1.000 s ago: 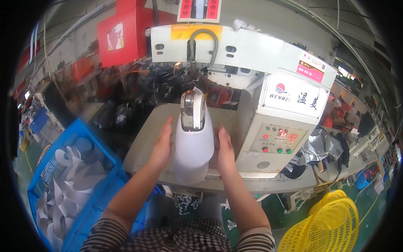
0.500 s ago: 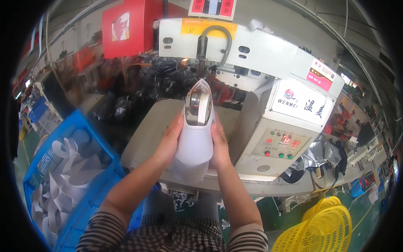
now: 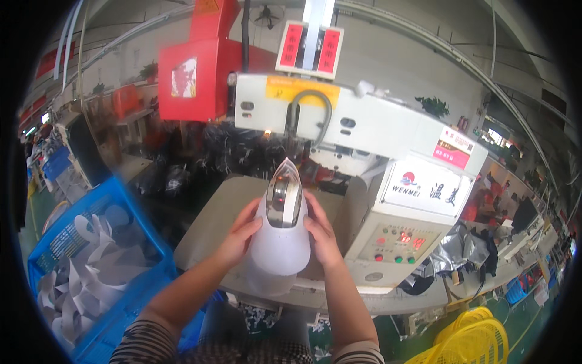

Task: The person takes shoe components from a blue crate, feeds their edges through an industrial sewing machine, and stacks the stitched pieces together by hand.

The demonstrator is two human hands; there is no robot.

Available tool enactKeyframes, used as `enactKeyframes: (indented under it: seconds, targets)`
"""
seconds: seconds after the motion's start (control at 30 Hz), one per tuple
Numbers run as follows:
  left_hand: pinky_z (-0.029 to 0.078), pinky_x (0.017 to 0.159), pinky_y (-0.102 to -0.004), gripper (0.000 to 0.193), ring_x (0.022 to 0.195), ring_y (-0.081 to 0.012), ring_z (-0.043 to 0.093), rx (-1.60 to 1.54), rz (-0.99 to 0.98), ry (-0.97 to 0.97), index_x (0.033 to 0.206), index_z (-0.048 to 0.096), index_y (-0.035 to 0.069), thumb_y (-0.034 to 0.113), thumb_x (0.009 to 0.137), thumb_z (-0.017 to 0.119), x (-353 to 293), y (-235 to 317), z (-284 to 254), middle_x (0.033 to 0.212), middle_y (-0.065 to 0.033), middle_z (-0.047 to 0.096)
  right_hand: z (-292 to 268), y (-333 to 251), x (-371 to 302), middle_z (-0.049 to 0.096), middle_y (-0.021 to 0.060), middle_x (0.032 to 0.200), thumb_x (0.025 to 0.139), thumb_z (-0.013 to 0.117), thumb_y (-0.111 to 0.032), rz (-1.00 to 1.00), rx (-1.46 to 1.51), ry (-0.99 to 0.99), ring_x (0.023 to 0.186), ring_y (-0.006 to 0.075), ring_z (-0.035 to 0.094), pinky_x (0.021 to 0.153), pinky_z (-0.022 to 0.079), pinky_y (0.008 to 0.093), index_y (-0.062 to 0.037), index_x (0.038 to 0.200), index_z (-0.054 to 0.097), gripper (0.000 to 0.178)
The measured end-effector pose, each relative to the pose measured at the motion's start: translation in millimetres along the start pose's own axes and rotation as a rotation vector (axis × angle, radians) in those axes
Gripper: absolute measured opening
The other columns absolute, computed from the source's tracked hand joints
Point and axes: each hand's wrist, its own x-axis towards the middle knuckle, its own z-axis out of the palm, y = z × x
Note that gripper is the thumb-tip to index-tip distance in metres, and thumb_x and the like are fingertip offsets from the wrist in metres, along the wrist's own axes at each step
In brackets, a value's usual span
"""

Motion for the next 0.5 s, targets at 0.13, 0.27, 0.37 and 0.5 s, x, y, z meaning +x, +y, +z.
enactKeyframes:
  seconds: [0.13, 0.27, 0.37, 0.5]
  targets:
    - [0.03, 0.098, -0.0298, 0.051, 0.121, -0.0187, 0.035, -0.055, -0.24, 0.15, 0.137, 0.026, 0.01, 0.036, 0.093, 0.037, 29.9, 34.6, 10.1, 0.132, -0.0047, 0.037, 11.2, -5.2, 20.0, 0.034, 0.0093, 0.136, 0.091, 0.041, -0.037, 0.08, 0.235, 0.124, 0.125, 0.0201, 0.032, 0.104, 0.022, 0.0316, -0.005, 0.136, 0.027, 0.057]
    - [0.032, 0.097, -0.0271, 0.053, 0.119, -0.0155, 0.039, -0.006, -0.045, -0.039, 0.135, 0.03, 0.01, 0.042, 0.093, 0.036, 61.1, 34.6, 29.1, 0.131, -0.004, 0.04, 13.4, -2.7, 33.3, 0.033, 0.0111, 0.137, 0.093, 0.037, -0.037, 0.061, 0.092, 0.161, 0.125, 0.02, 0.033, 0.103, 0.025, 0.0306, -0.0038, 0.136, 0.027, 0.056]
    - [0.03, 0.098, -0.0258, 0.053, 0.119, -0.0136, 0.039, -0.025, 0.013, -0.029, 0.135, 0.03, 0.008, 0.04, 0.094, 0.035, 57.0, 34.5, 34.3, 0.132, -0.0053, 0.039, 5.8, 1.1, 37.4, 0.046, 0.009, 0.124, 0.091, 0.039, -0.041, -0.033, 0.077, 0.113, 0.111, 0.018, 0.047, 0.096, 0.037, 0.0321, -0.0057, 0.133, 0.03, 0.056]
    - [0.029, 0.1, -0.0264, 0.053, 0.121, -0.0138, 0.037, -0.045, 0.045, -0.036, 0.136, 0.028, 0.006, 0.038, 0.094, 0.036, 51.4, 36.2, 32.6, 0.134, -0.0079, 0.037, 7.2, -7.2, 41.1, 0.034, 0.0133, 0.135, 0.089, 0.041, -0.047, -0.092, 0.055, 0.032, 0.125, 0.0221, 0.033, 0.103, 0.023, 0.0328, -0.0003, 0.134, 0.029, 0.066]
